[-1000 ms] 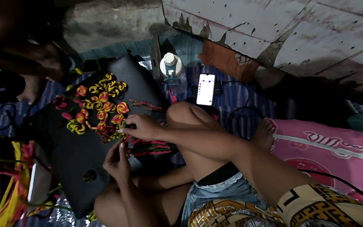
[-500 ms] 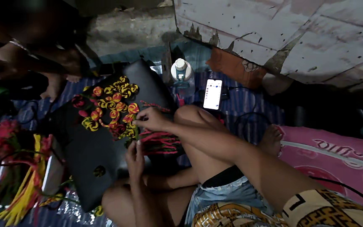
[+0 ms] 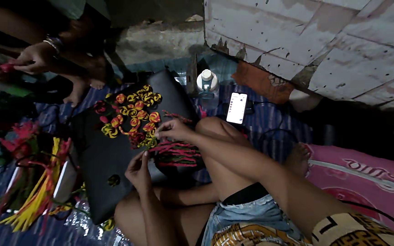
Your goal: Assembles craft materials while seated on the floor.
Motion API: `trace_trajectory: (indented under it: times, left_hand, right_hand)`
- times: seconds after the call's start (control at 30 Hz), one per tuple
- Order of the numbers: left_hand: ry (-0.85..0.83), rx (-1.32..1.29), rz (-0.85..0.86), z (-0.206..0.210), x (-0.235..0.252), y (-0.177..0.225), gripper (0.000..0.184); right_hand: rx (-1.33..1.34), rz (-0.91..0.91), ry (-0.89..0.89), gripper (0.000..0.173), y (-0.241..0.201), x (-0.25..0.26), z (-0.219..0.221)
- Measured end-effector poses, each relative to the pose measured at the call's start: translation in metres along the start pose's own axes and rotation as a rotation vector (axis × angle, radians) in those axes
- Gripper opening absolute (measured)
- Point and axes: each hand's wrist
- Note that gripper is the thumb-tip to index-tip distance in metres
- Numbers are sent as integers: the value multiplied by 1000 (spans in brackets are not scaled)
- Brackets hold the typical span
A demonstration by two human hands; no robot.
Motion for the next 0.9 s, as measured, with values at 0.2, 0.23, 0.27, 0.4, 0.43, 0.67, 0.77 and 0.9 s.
trace_trajectory:
  times: [0.2, 0.23, 0.27, 0.4, 0.43, 0.67, 0.77, 0.9]
  left_hand:
    - [-301, -71, -292, -5, -4, 4, 20]
    - [-425, -97, -345, -6, -4, 2, 21]
    - [-542, -140, -385, -6, -5, 0, 17]
    - [-912, -382, -419, 0, -4, -5, 15]
    - [-1004, -456, -399, 2, -4, -7, 16]
    - [-857, -531, -396, 10, -7, 3, 18]
    - [-529, -10, -13, 9, -8, 5, 19]
    - [-419, 281, 181, 17, -17, 7, 33]
  right_hand:
    - [31, -10, 80, 19, -17, -2, -2]
    - [25, -31, 79, 19, -17, -3, -2]
    - [20, -54, 72, 20, -17, -3, -2]
    - [45, -86, -3, 18, -21, -6, 1]
    - [58, -87, -24, 18, -20, -7, 1]
    - [45, -92, 73, 22, -17, -1, -4]
    - [-58, -89, 174, 23, -9, 5, -12]
    - [-287, -80, 172, 23, -6, 3, -8]
Point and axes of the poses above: each hand's wrist, its own x-axis towards the middle knuckle, its own z-axis out of the palm, y = z × x, and after that the axes turned 14 degrees about -z, right-handed
